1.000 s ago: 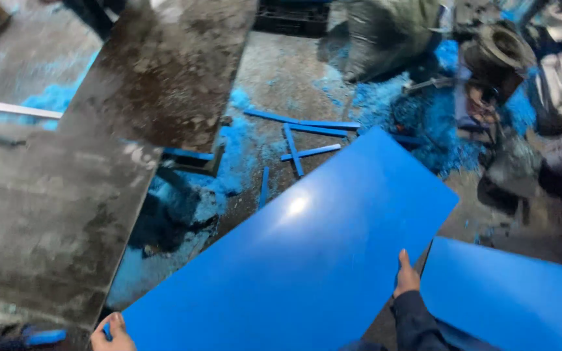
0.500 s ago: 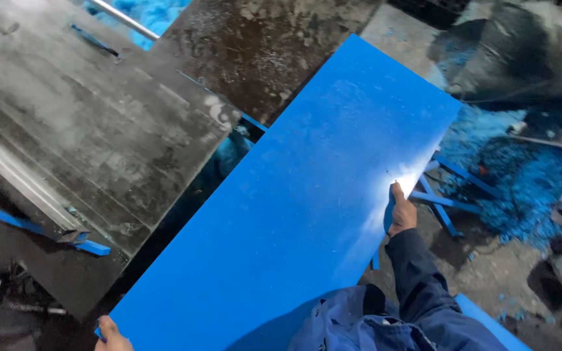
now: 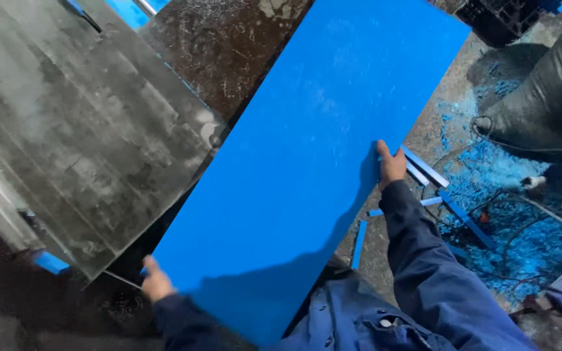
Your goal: Placing blue plastic panels on a metal workbench, aligning them, and moving them to a stack.
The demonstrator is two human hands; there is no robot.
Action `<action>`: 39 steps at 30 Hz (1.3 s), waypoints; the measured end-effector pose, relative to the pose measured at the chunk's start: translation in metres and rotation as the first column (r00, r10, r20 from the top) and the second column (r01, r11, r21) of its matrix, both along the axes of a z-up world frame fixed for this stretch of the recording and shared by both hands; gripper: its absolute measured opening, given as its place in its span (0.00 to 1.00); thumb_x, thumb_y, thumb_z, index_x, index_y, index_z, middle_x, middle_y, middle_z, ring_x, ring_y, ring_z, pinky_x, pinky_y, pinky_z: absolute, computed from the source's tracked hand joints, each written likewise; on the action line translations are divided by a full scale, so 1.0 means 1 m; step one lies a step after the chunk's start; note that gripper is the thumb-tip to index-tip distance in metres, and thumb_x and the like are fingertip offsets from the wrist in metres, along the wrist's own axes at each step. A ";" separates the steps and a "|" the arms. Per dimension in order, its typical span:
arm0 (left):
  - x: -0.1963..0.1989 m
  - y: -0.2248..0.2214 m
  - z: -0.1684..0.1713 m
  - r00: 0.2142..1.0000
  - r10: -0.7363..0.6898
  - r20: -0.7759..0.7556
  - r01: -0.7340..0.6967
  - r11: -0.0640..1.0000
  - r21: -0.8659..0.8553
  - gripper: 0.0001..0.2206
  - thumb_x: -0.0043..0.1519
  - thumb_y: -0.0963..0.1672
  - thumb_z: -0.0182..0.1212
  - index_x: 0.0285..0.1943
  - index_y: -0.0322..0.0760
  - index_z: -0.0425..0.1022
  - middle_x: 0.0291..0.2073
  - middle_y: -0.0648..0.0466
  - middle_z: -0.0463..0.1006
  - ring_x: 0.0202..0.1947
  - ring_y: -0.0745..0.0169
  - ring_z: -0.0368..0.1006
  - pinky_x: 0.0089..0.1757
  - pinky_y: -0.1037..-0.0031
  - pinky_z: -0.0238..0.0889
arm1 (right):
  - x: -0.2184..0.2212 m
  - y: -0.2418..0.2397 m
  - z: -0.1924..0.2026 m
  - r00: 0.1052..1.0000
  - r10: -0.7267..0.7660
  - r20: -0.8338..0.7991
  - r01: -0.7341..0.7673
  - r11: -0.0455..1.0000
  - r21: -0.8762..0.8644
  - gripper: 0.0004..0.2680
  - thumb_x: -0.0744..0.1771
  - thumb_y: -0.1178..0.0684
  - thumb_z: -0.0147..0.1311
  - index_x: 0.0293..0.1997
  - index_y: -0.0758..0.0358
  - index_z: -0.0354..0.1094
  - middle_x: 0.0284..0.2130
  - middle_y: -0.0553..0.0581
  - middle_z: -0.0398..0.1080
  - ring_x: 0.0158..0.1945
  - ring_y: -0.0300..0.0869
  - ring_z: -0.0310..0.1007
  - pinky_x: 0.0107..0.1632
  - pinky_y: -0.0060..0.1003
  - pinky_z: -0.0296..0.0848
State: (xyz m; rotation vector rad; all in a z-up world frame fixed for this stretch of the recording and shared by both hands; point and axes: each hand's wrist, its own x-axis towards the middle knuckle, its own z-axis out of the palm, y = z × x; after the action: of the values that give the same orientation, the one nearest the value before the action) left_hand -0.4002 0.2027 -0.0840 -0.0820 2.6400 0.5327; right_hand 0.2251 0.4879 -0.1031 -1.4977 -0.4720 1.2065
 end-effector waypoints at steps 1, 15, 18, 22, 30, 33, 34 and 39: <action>0.021 0.030 0.000 1.000 0.009 0.005 -0.009 1.000 -0.003 0.41 0.67 0.64 0.52 0.50 0.12 0.75 0.46 0.26 0.77 0.46 0.28 0.74 0.48 0.47 0.66 | -0.004 0.002 0.001 1.000 0.009 0.005 -0.009 1.000 -0.003 0.19 0.67 0.48 0.62 0.61 0.65 0.65 0.49 0.56 0.74 0.48 0.43 0.74 0.51 0.43 0.75; 0.246 0.201 -0.078 0.635 -0.730 -0.254 0.763 0.542 0.352 0.34 0.65 0.49 0.67 0.63 0.09 0.59 0.59 0.21 0.67 0.59 0.12 0.64 0.51 0.37 0.63 | -0.046 0.021 0.006 0.598 0.309 0.740 -0.337 0.934 -0.117 0.39 0.66 0.36 0.59 0.79 0.73 0.37 0.75 0.83 0.32 0.80 0.69 0.33 0.76 0.52 0.44; 0.247 0.302 -0.018 0.626 -0.779 -0.035 0.770 0.610 0.191 0.28 0.63 0.55 0.62 0.52 0.22 0.73 0.51 0.32 0.75 0.53 0.32 0.71 0.54 0.47 0.64 | -0.033 0.086 -0.024 0.524 0.311 0.793 -0.246 0.947 -0.208 0.40 0.66 0.33 0.62 0.79 0.71 0.39 0.74 0.85 0.32 0.78 0.70 0.35 0.76 0.55 0.45; 0.229 0.370 -0.002 0.632 -0.758 -0.162 0.763 0.572 0.300 0.25 0.65 0.53 0.63 0.57 0.26 0.72 0.51 0.33 0.75 0.52 0.31 0.70 0.52 0.47 0.64 | -0.045 0.164 -0.005 0.379 0.376 0.845 -0.199 0.926 -0.322 0.40 0.66 0.31 0.63 0.79 0.69 0.41 0.73 0.84 0.33 0.77 0.72 0.34 0.75 0.59 0.44; 0.020 0.306 0.034 0.698 -0.362 -0.618 0.695 0.551 0.462 0.17 0.60 0.44 0.69 0.57 0.34 0.77 0.57 0.41 0.75 0.60 0.39 0.70 0.60 0.54 0.63 | -0.236 0.104 0.073 0.069 0.434 0.898 -0.531 0.778 -0.335 0.37 0.63 0.35 0.63 0.77 0.63 0.48 0.75 0.71 0.45 0.78 0.64 0.39 0.71 0.70 0.48; -0.107 0.255 0.078 0.623 -0.284 -0.729 0.670 0.676 0.308 0.18 0.61 0.44 0.70 0.59 0.32 0.76 0.60 0.38 0.71 0.63 0.36 0.66 0.61 0.53 0.60 | -0.316 0.060 0.094 -0.165 0.600 0.783 -0.494 0.637 -0.592 0.33 0.63 0.31 0.58 0.74 0.56 0.51 0.76 0.69 0.42 0.78 0.64 0.37 0.68 0.70 0.49; -0.149 0.242 0.092 0.625 -0.287 -0.726 0.670 0.675 0.309 0.18 0.61 0.44 0.70 0.59 0.32 0.76 0.60 0.38 0.71 0.63 0.36 0.66 0.61 0.53 0.60 | -0.329 0.051 0.069 -0.166 0.602 0.781 -0.490 0.637 -0.595 0.33 0.63 0.31 0.58 0.74 0.56 0.51 0.76 0.69 0.42 0.78 0.64 0.37 0.68 0.70 0.49; -0.320 0.201 0.111 0.459 -0.413 -0.787 0.414 0.883 -0.222 0.37 0.59 0.53 0.75 0.72 0.34 0.63 0.69 0.35 0.62 0.66 0.29 0.60 0.58 0.46 0.54 | -0.365 0.048 0.041 -0.194 0.688 0.699 -0.351 0.617 -0.705 0.35 0.65 0.28 0.48 0.77 0.57 0.44 0.76 0.60 0.40 0.78 0.55 0.36 0.66 0.74 0.44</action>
State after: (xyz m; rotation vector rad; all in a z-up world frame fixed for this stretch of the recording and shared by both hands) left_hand -0.7203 0.4034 0.0272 1.0696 3.3565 0.4549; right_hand -0.1402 0.5354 -0.0620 -2.3643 -2.2534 0.5338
